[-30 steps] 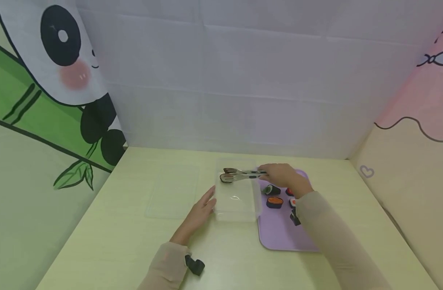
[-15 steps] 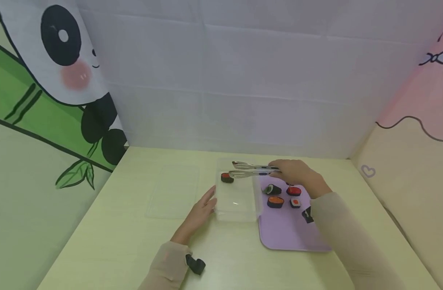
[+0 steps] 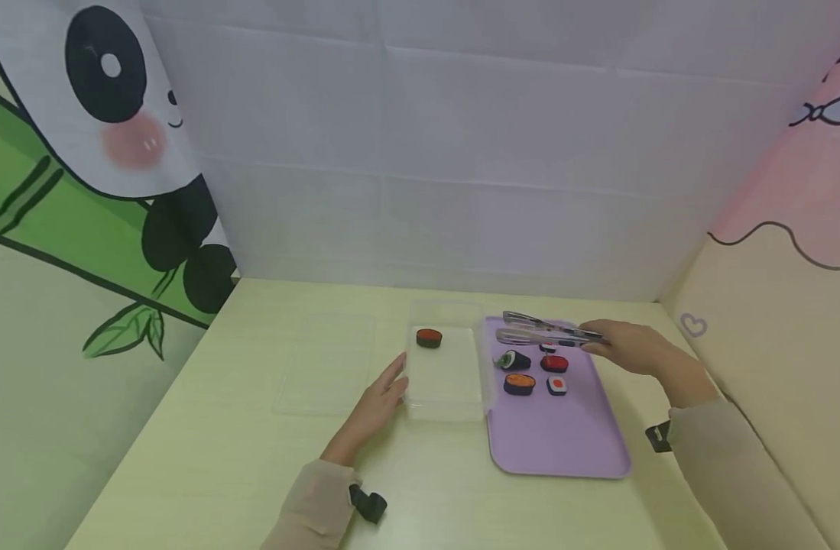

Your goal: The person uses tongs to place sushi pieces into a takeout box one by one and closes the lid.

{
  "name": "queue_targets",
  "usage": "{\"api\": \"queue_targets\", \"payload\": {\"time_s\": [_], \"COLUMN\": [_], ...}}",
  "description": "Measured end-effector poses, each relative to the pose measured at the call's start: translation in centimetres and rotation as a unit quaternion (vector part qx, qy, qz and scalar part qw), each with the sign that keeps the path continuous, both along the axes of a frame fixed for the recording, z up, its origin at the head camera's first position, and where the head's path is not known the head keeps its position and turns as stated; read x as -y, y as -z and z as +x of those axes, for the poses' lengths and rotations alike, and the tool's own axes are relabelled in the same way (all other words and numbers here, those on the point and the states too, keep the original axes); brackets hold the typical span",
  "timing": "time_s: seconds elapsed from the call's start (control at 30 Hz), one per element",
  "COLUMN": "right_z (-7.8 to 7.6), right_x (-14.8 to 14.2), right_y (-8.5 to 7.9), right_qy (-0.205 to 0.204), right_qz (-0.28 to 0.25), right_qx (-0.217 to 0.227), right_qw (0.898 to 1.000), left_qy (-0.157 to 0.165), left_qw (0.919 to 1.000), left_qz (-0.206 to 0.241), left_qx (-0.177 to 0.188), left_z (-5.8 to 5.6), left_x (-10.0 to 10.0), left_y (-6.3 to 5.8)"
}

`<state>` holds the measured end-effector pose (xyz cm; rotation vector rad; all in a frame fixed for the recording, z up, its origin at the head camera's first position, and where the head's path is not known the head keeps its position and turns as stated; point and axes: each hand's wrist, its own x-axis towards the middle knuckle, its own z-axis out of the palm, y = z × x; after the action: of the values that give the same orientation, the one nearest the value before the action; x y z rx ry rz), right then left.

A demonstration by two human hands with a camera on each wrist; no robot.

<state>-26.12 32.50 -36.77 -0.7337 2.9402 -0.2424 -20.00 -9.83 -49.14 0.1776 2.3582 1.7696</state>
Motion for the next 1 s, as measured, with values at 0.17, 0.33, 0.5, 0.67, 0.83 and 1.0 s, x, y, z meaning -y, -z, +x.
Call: {"api": "queue_targets", "payload": {"time_s": [0.17, 0.33, 0.5, 0.67, 0.83, 1.0], "right_z": [1.0, 1.4, 1.1, 0.4, 0.2, 0.5], "right_x": [-1.4, -1.6, -1.4, -1.7, -1.9, -2.0], "right_y": [0.6, 1.0, 1.9, 3.0, 3.6, 3.1], "right_qy": [-0.004, -0.011, -0.004, -0.019, -0.020, -0.011], "right_qz": [-0.004, -0.002, 0.007, 0.017, 0.018, 0.018], "right_qx": [-0.001, 0.013, 0.029, 0.018, 0.016, 0.003], "right_qw": [1.000, 1.000, 1.000, 1.000, 1.000, 1.000], "left_qy": [-0.002, -0.004, -0.004, -0.009, -0.008, -0.008], "left_qw": [1.0000, 0.9999, 0.9999, 0.9999, 0.9999, 0.9998], "left_qz": [-0.004, -0.012, -0.010, -0.010, -0.012, -0.016], "left_qx": [-0.001, -0.003, -0.002, 0.001, 0.002, -0.001], "left_z": [0.0, -0.1, -0.2, -0.1, 0.0, 0.0], "left_x": [-0.1, -0.1, -0.2, -0.2, -0.2, -0.2], "left_y": [0.0, -0.1, -0.1, -0.2, -0.3, -0.3]}}
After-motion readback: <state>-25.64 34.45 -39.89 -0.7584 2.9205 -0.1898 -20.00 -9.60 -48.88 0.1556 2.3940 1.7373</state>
